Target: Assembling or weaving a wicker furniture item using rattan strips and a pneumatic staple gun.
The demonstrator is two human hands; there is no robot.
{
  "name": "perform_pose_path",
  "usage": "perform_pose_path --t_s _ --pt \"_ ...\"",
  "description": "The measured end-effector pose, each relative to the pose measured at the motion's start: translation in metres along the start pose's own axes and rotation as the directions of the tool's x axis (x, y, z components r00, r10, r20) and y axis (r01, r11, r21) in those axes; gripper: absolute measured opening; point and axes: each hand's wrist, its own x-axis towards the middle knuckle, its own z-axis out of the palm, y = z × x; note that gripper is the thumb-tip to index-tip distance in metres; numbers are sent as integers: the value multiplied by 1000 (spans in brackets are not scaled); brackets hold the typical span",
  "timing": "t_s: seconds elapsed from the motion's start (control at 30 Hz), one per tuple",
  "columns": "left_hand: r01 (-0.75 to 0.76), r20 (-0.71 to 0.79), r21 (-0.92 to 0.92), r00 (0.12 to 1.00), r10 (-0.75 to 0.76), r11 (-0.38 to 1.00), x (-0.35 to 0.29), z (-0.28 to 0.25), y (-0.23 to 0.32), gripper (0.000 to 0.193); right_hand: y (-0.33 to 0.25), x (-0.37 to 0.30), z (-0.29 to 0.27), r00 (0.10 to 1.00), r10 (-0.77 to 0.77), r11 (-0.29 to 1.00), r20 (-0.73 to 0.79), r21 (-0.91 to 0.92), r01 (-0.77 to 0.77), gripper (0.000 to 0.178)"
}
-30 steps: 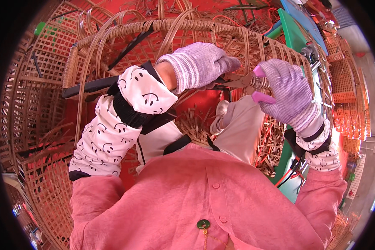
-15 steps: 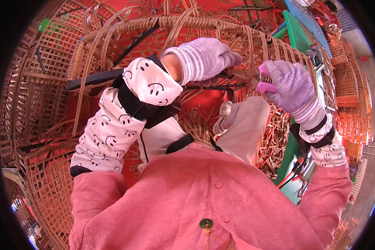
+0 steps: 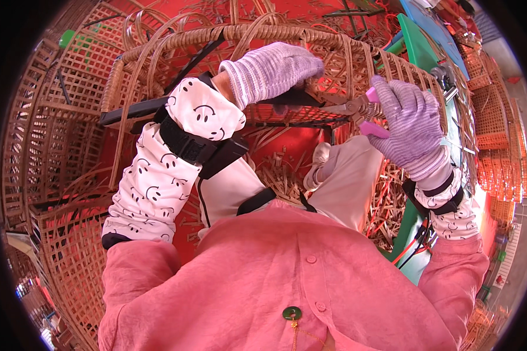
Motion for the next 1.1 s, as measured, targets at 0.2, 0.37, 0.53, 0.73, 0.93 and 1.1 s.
perform_pose_path --t_s 0.2,0.37,0.53,0.73,0.93,1.1 --pt "-59 -5 113 998 60 992 -3 0 -3 37 -5 2 -3 1000 10 997 13 -76 -9 72" --pt "-111 -45 156 992 119 982 -6 5 -8 37 1 2 5 996 -65 998 -54 -22 64 63" --pt "-106 -38 104 993 111 989 -1 7 -6 38 1 9 10 999 -14 999 -39 28 16 55" --pt "253 -143 -498 919 -367 829 -8 9 4 28 18 -7 -6 971 213 965 -111 176 -192 57" --pt "533 -45 -748 552 -833 394 -1 3 33 40 65 -151 -10 561 816 570 142 -32 -821 70" --pt "505 -232 -520 692 -683 689 -15 -1 18 35 91 -297 11 -43 912 120 408 -366 -923 67"
